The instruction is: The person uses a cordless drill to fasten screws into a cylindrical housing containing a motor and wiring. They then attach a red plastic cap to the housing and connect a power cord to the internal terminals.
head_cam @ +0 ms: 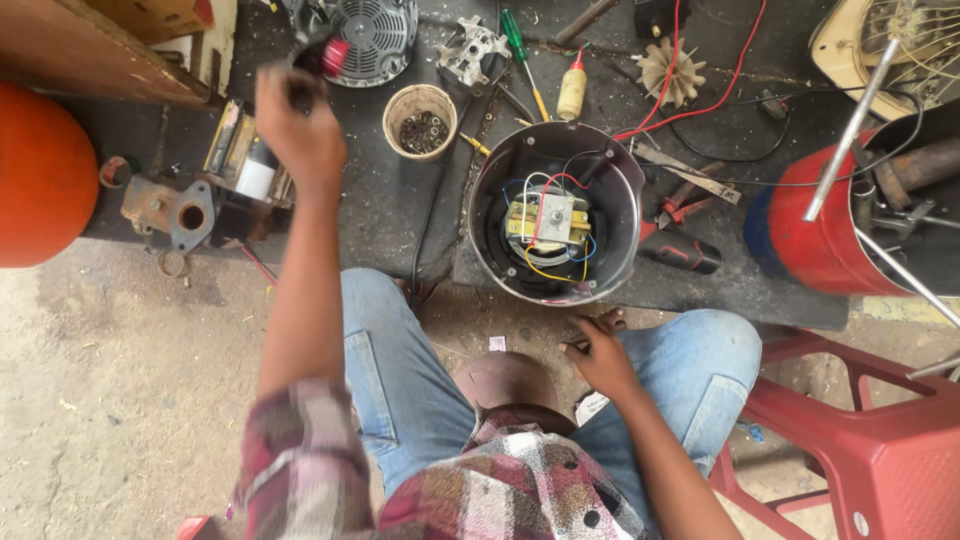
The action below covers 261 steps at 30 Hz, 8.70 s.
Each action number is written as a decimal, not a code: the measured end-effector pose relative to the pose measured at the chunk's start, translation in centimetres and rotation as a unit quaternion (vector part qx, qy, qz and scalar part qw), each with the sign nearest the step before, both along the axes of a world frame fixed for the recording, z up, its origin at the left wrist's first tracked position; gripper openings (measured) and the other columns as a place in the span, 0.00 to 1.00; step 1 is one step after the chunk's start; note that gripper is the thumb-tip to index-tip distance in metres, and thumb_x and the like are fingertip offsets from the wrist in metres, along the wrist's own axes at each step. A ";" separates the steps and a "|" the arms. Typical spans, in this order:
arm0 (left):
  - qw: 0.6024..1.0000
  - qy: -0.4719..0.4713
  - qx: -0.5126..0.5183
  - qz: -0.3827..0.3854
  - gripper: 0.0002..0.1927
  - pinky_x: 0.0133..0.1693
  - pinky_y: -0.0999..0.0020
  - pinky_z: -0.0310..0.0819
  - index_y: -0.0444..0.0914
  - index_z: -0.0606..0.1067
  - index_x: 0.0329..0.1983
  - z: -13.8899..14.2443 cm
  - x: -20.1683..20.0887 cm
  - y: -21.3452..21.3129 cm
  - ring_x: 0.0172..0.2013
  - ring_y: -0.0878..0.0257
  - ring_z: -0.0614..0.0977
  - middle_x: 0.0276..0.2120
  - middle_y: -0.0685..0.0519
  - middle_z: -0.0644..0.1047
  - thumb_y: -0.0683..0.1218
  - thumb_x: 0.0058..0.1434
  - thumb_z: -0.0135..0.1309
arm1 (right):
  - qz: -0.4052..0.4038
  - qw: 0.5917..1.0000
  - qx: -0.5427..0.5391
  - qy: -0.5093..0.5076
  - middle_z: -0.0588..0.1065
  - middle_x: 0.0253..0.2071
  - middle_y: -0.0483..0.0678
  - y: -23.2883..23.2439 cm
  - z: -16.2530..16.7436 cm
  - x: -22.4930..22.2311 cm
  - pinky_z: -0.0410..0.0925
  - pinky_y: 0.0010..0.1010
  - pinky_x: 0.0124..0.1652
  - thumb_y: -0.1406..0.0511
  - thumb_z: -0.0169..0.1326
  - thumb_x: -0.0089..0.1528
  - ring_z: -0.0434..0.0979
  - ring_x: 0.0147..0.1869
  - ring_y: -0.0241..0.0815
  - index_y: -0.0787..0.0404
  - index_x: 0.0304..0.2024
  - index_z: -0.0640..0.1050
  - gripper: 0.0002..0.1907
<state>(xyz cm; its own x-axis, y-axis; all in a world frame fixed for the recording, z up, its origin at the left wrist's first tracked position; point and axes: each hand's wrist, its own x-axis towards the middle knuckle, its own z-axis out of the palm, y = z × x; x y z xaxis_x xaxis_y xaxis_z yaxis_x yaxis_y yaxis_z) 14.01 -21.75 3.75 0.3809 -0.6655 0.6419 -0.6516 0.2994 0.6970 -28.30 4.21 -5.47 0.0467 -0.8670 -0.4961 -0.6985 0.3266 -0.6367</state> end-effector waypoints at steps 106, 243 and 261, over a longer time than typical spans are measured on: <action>0.564 0.758 0.246 -0.215 0.13 0.48 0.67 0.78 0.28 0.74 0.49 -2.4 -21.0 27.6 0.43 0.61 0.82 0.43 0.47 0.80 0.43 0.70 0.48 | 0.137 0.794 -0.589 0.060 0.75 0.47 0.52 3.4 12.0 8.2 0.72 0.35 0.50 0.76 0.63 0.62 0.73 0.51 0.48 0.67 0.53 0.80 0.16; 0.836 -0.193 0.283 -0.428 0.08 0.38 0.48 0.75 0.34 0.79 0.29 6.7 -18.6 18.3 0.37 0.40 0.82 0.32 0.40 0.81 0.39 0.43 0.62 | 0.072 0.829 -0.549 0.076 0.72 0.50 0.59 3.9 16.5 6.7 0.61 0.45 0.57 0.75 0.61 0.55 0.71 0.57 0.60 0.67 0.51 0.74 0.21; 0.846 0.115 0.277 -0.441 0.10 0.33 0.66 0.77 0.31 0.77 0.39 7.8 -14.8 18.7 0.30 0.65 0.80 0.30 0.50 0.79 0.44 0.64 0.63 | -0.336 0.818 -0.213 -0.414 0.79 0.42 0.55 3.6 11.3 11.1 0.78 0.35 0.38 0.73 0.62 0.61 0.83 0.41 0.44 0.67 0.45 0.70 0.15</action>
